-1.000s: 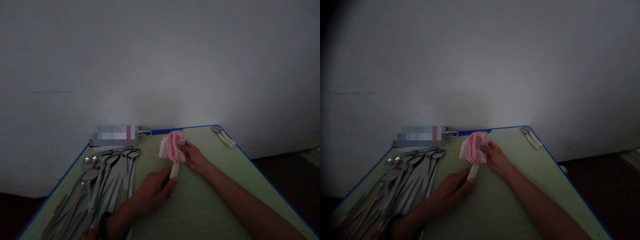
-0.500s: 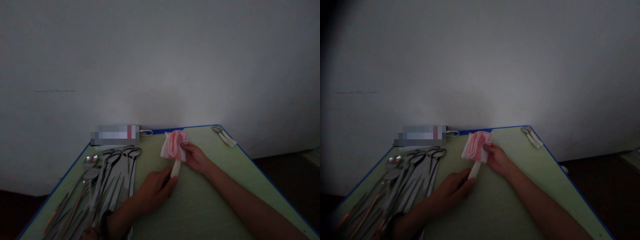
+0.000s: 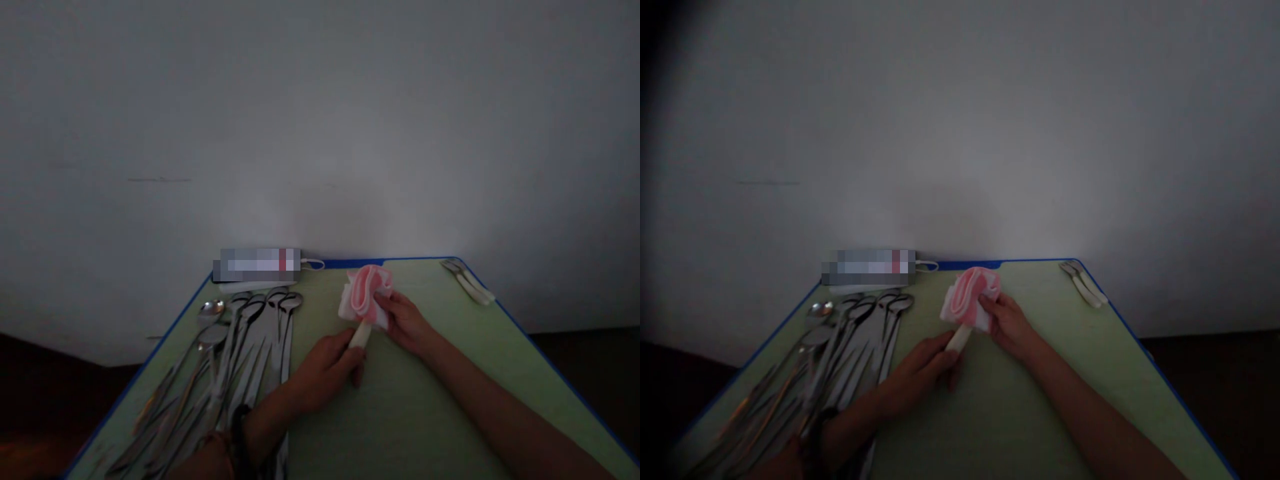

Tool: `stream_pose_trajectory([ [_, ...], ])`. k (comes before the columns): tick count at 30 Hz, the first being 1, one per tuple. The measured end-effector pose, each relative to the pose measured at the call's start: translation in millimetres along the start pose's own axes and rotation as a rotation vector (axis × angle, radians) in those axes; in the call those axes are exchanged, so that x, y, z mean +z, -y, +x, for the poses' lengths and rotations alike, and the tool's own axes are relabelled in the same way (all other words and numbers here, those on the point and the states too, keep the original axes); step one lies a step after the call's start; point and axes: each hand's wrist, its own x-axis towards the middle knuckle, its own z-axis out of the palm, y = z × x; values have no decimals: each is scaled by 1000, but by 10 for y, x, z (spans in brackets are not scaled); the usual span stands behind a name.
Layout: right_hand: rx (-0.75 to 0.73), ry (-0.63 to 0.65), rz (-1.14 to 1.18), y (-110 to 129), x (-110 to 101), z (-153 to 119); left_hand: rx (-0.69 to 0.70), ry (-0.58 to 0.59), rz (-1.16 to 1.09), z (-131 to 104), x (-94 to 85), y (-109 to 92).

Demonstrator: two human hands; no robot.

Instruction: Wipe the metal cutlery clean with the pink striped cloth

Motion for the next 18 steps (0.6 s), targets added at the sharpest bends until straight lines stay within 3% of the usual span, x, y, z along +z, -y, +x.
stream_pose_trajectory([
  [6, -171, -147, -82, -145, 134, 141, -91, -154, -226, 51, 29, 115],
  [9, -208, -174, -92, -177, 179, 201, -119, -163, -338, 63, 27, 152],
  [12, -112, -84, -72, -145, 182, 200, -99, -141, -358, 49, 16, 121],
  [16, 148, 95, -8, -88, 130, 181, -108, -110, -321, 34, -3, 66],
  [18, 187, 122, 64, -77, 108, 197, -117, -122, -353, 35, -7, 72],
])
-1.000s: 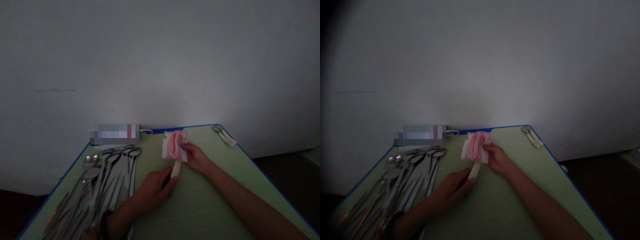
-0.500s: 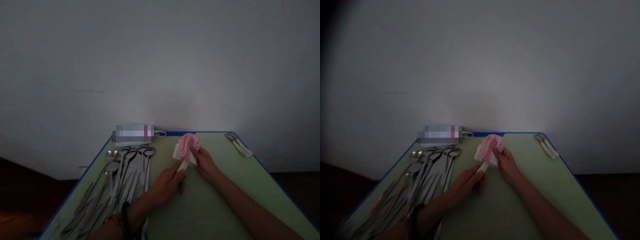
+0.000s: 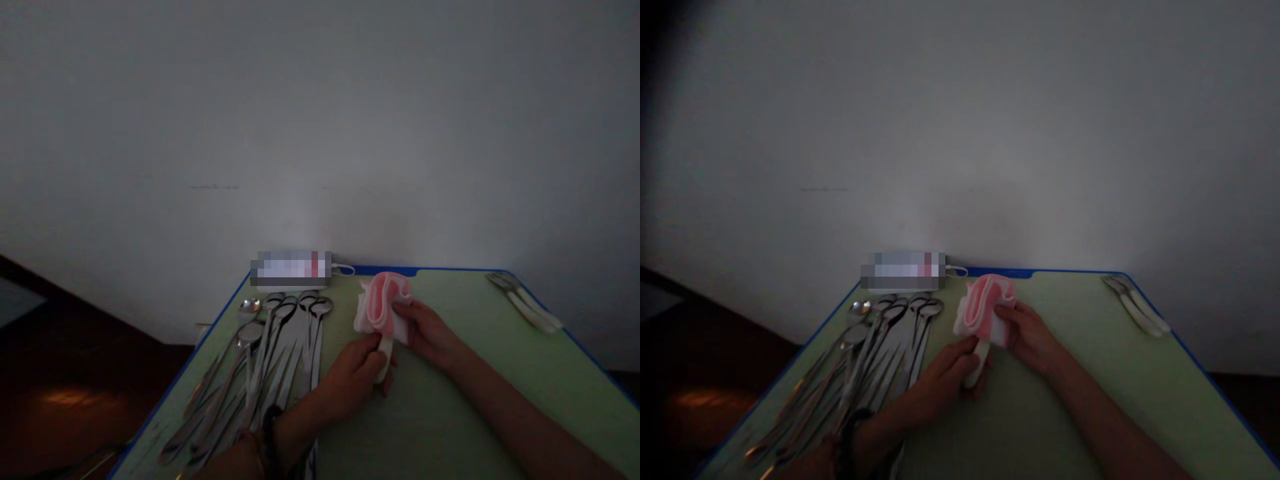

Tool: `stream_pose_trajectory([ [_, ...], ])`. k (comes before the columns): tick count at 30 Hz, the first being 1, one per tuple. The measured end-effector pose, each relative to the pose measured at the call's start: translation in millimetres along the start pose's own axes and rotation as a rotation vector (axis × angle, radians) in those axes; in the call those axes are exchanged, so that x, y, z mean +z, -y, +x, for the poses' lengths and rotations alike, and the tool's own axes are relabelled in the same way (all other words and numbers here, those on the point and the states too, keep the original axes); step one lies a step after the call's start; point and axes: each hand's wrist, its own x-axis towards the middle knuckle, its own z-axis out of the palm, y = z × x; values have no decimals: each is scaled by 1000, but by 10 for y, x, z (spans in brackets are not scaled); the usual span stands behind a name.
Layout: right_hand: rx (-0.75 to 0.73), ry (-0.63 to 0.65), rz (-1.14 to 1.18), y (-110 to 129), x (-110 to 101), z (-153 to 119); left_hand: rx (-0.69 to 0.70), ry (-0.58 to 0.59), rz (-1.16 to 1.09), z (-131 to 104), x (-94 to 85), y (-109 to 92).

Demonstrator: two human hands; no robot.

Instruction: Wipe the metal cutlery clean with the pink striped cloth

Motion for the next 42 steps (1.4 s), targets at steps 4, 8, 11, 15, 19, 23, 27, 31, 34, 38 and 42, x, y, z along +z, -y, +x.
stream_pose_trajectory([
  [4, -72, -20, 226, 45, -4, 60, 47, -111, -26, 12, -5, 43],
  [8, -152, -66, 393, 126, 20, 95, 48, -162, -3, 13, 9, 58],
  [11, -146, -77, 433, 165, 26, 81, 95, -201, 54, 11, 11, 53],
  [15, -89, -57, 439, 170, 15, 42, 109, -231, 198, 11, 12, 7],
  [19, -55, 1, 422, 153, 10, 31, 67, -171, 368, 4, 31, -83],
  [23, -53, 2, 422, 136, 8, 53, 56, -150, 432, 0, 44, -103],
  [27, -93, -38, 398, 100, -8, 88, 49, -149, 421, 10, 36, -56],
  [31, -118, -109, 250, 22, -34, 114, 88, -167, 401, 15, 26, -48],
  [34, -163, -112, 163, -25, -51, 128, 115, -137, 439, 4, 28, -72],
  [38, -189, -129, 194, -22, -36, 141, 99, -110, 455, -10, 32, -91],
  [42, -213, -94, 219, 49, 6, 101, 69, -163, 414, -8, 26, -80],
])
